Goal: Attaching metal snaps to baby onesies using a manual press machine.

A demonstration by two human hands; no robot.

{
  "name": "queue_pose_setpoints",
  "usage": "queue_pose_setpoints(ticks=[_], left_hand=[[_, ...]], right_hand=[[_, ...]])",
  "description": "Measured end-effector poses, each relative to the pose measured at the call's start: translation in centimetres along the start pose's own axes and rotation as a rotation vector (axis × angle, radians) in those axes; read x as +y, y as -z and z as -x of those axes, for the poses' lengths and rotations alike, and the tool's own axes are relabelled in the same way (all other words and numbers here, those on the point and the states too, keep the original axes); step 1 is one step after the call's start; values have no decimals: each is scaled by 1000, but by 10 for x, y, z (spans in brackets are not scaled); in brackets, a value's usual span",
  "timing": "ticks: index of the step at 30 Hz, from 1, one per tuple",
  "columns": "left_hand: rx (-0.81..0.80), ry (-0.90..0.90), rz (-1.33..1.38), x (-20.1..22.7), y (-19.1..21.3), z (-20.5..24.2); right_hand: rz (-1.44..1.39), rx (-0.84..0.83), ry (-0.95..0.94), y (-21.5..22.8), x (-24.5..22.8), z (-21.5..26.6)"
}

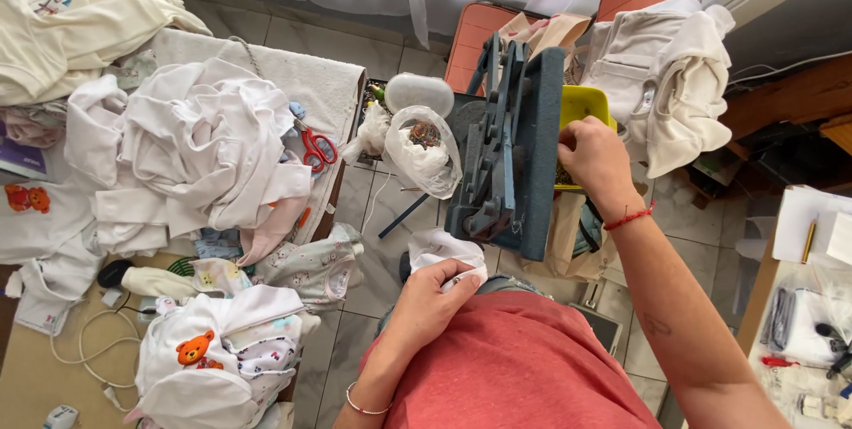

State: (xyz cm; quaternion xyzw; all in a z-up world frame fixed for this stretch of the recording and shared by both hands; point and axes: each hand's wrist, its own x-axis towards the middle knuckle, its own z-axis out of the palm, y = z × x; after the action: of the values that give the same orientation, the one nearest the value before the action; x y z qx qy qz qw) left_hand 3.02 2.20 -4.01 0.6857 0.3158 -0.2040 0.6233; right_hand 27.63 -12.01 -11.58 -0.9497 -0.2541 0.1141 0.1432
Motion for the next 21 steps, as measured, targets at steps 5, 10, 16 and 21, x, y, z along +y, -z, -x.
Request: queue_pose_setpoints(ticks=[5, 10, 16, 21], left_hand=[[-11, 15, 9, 0, 1, 4], [60, -51, 185, -17, 3, -1], [51, -77, 204, -21, 2, 1], [48, -94, 216, -26, 0, 0]], right_hand=[[0, 12, 31, -9, 9, -3], [-143, 139, 47, -4, -5, 21], [-26, 117, 235, -44, -14, 43], [82, 125, 382, -74, -5, 48]])
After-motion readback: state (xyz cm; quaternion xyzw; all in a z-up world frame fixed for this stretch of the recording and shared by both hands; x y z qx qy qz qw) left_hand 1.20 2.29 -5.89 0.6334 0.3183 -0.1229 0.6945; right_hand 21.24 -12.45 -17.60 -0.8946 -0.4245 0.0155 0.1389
